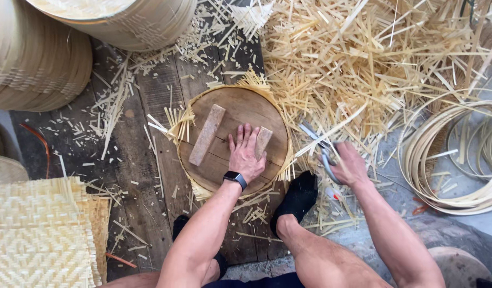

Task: The person trims excess bamboo strips from a woven lid using shears, positions the lid on a wooden form, and fits a circular bamboo hoop around the edge by hand.

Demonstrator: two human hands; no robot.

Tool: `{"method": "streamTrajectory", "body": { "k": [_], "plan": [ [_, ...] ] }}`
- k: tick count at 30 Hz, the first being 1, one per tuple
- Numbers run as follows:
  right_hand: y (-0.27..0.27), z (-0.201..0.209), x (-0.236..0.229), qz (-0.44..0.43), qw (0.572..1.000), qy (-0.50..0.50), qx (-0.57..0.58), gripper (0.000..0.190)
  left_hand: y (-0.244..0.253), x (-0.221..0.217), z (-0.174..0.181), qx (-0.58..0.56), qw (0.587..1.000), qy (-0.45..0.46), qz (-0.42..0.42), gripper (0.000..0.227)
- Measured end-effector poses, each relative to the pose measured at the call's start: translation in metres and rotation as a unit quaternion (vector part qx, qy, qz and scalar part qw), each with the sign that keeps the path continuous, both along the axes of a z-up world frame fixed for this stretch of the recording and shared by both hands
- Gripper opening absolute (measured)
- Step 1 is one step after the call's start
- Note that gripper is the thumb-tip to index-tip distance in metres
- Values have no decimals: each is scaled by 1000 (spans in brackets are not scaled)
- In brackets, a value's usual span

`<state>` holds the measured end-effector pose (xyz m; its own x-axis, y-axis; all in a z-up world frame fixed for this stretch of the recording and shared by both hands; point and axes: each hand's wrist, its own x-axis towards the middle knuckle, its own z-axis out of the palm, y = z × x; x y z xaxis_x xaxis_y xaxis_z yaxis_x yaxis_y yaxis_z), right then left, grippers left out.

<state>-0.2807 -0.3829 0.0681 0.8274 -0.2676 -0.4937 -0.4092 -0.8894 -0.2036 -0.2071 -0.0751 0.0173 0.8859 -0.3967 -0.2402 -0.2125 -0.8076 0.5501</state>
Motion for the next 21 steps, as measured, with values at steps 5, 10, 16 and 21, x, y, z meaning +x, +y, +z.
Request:
{"method": "streamTrajectory", "body": {
  "k": [5, 10, 16, 21],
  "plan": [
    [40, -28, 48, 149, 977, -100, -118, 72, 0, 2, 1, -7, 1000, 24, 8, 93],
    [34, -62, 61, 168, 973, 0, -156, 58, 0, 6, 6, -9, 999, 44, 11, 97],
    [14, -66, 83, 208, 959, -116, -156, 56, 1, 7, 12, -14, 999, 47, 6, 99],
    [48, -55, 123, 207, 954, -164, -139, 37, 2, 8, 16, -14, 998, 57, 0, 101]
  ]
}}
